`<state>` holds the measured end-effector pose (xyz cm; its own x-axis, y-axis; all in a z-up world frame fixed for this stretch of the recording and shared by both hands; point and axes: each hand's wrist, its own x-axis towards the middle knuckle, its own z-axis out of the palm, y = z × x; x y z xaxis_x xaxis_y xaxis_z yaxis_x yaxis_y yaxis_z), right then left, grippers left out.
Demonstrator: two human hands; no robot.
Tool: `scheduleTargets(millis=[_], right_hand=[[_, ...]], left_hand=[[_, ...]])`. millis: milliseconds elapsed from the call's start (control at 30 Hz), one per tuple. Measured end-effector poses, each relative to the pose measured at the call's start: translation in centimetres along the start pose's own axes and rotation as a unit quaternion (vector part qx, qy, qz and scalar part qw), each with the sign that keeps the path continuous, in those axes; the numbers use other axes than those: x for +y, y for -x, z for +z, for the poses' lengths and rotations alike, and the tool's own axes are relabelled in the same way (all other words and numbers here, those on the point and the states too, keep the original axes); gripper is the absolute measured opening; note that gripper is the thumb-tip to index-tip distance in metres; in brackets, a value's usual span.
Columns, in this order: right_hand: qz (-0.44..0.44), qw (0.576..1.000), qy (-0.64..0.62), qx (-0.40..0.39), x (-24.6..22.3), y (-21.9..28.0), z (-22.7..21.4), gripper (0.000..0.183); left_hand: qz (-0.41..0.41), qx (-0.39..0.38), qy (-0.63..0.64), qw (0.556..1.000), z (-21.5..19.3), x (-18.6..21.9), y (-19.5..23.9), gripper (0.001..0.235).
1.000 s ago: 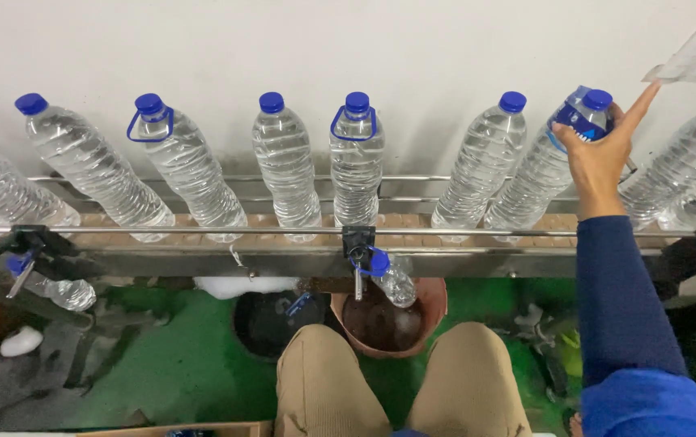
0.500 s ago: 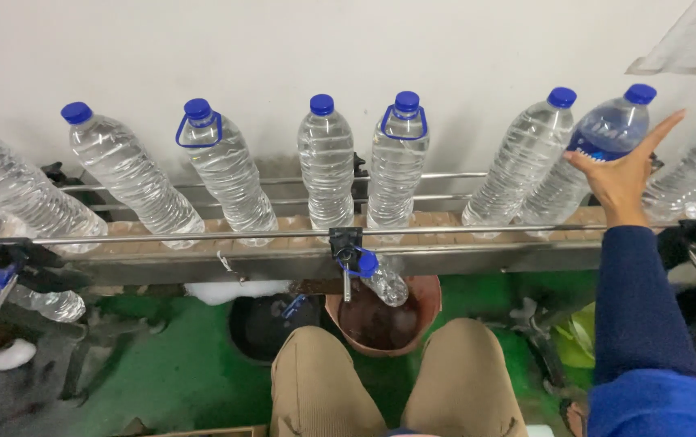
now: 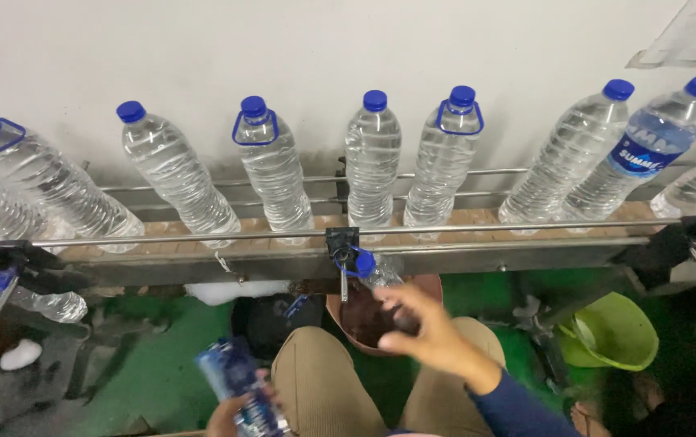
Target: The person sits on the floor and applies blue labels to clear plastic water bottles moving along a conveyor belt. They pick labels from a stack in their left hand and place them onto the bottles with their right hand as the bottles pass by.
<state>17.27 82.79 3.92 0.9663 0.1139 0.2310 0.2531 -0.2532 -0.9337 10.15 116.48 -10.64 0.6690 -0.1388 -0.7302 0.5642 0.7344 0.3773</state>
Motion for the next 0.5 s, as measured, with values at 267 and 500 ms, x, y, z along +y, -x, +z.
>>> scheduleTargets(millis=[267, 500], right_hand=[[0.018, 0.995, 0.035, -0.093, -1.8, 0.1, 7.3, 0.06], [0.107, 0.992, -0.068, -0.004, -2.1, -1.1, 8.4, 0.027]], left_hand=[[0.281, -0.167, -0.349, 0.878, 15.3, 0.0, 0.7, 0.041], [0.244, -0.198, -0.28, 0.907, 16.2, 1.3, -1.2, 0.055]])
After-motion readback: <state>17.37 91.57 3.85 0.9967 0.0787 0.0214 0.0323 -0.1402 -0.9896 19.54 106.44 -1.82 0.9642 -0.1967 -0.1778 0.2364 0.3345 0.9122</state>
